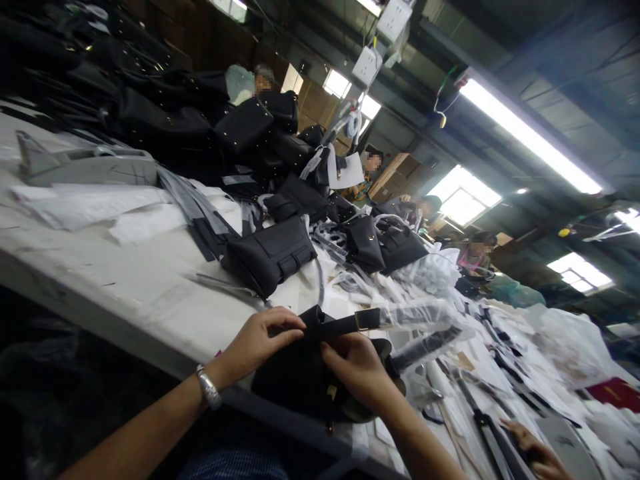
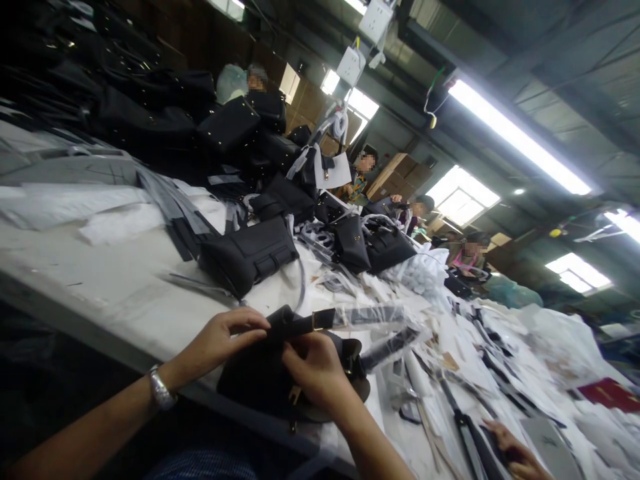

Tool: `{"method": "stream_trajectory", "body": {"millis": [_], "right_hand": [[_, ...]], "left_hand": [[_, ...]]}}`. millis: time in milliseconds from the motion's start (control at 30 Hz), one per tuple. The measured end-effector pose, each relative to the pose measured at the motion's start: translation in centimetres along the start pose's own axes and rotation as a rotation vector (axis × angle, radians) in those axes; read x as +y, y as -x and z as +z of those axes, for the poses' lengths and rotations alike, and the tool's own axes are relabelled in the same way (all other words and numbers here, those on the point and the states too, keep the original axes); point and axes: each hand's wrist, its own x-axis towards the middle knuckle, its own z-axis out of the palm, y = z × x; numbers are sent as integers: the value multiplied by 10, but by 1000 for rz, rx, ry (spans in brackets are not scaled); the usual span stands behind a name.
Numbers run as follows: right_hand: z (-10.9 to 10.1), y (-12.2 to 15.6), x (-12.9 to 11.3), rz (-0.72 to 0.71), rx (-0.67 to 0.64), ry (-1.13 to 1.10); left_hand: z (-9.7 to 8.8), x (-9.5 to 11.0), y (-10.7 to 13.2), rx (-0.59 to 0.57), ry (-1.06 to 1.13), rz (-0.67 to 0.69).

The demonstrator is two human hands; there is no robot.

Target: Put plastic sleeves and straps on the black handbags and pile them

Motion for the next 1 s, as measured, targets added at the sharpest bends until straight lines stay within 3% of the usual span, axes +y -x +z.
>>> {"method": "stream_trajectory", "body": {"millis": [200,367,733,867,1000], "right_hand": [[7,4,-10,47,42,71],[10,2,-12,-3,126,176],[14,4,-10,4,117,119],[9,6,-12,-44,84,126],[-8,24,-25,-155,59,349]], "left_hand": [[5,1,3,21,-20,18],[10,6,2,36,-37,33],[2,12,-5,-126,-168,57],[1,18,-4,-119,-206,44],[-6,30,-2,-100,-200,-38]]}}
